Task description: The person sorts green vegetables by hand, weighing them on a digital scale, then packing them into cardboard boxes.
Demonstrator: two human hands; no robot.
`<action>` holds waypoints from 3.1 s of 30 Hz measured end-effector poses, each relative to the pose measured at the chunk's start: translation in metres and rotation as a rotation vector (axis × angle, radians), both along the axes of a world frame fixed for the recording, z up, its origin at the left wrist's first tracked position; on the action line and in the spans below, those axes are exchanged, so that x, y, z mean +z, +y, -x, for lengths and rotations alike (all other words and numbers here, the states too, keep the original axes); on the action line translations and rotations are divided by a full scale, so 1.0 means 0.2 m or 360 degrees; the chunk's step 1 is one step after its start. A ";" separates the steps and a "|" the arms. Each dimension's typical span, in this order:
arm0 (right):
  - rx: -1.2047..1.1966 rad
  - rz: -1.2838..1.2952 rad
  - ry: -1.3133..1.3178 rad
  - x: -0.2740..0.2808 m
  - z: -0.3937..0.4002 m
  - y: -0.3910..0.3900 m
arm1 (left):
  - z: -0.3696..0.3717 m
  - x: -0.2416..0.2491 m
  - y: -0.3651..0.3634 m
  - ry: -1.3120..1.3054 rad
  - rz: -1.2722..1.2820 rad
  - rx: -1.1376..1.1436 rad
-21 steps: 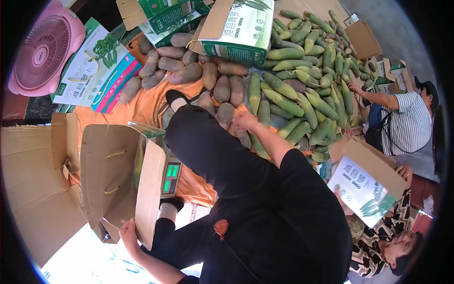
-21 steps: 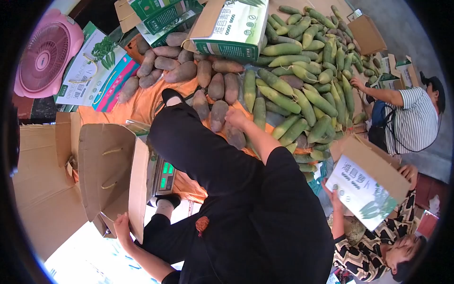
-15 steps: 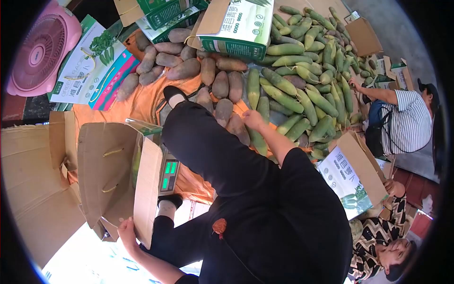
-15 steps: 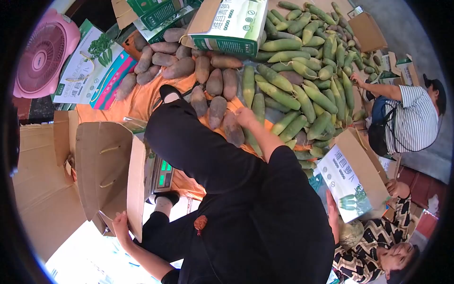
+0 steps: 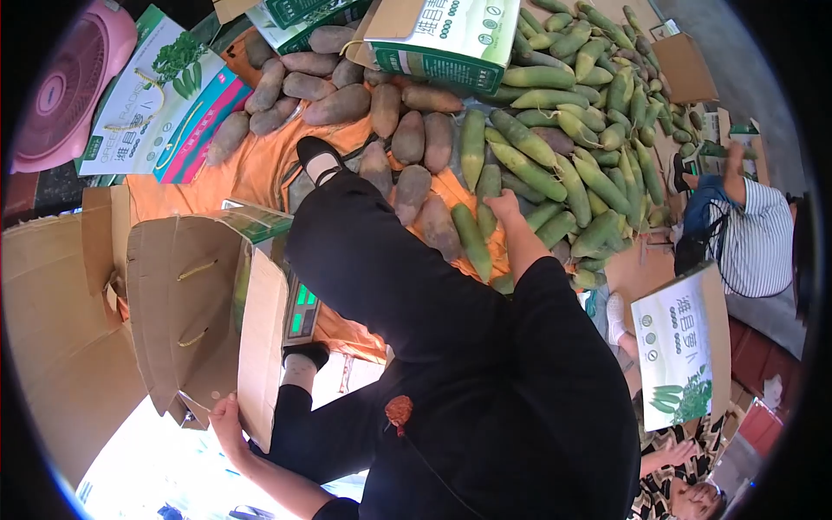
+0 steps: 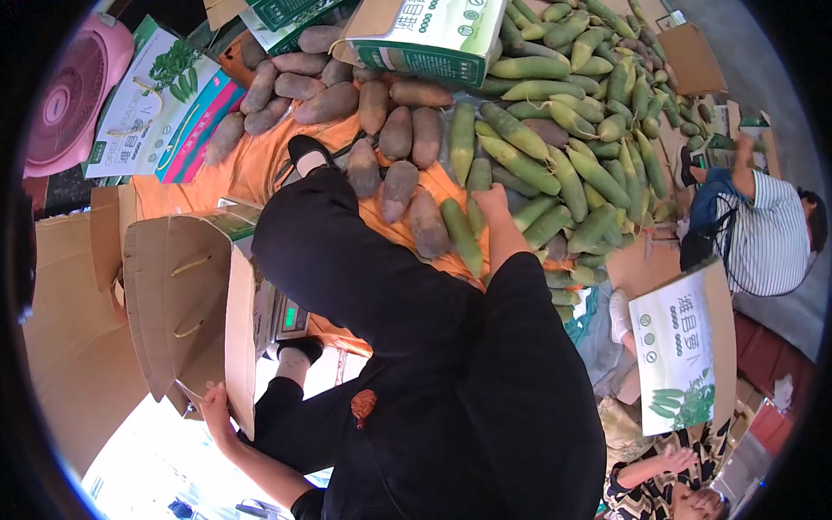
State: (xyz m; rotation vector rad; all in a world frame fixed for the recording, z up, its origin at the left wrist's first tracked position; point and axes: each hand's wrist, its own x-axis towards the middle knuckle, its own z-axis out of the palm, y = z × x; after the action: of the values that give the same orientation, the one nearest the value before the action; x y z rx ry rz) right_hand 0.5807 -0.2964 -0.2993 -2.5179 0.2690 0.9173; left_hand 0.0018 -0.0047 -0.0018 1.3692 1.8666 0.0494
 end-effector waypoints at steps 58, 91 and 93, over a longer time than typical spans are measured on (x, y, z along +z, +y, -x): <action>0.3202 -0.1113 -0.0190 1.58 1.76 1.76 | -0.05 0.04 -0.02 -0.0125 -0.0053 -0.0299; -0.0661 -0.0638 -0.0107 0.36 -0.49 -0.19 | -0.02 0.00 -0.02 -0.0234 -0.0006 -0.0065; -0.0741 -0.0557 -0.0039 0.24 -0.52 -0.23 | -0.06 0.02 -0.02 -0.0181 -0.0031 -0.0120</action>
State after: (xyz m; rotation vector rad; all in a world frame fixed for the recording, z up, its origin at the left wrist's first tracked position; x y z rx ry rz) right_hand 0.6848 -0.3420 -0.2509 -2.0210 0.6000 0.6751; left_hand 0.0136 -0.0093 0.0020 1.4195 1.7233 0.1049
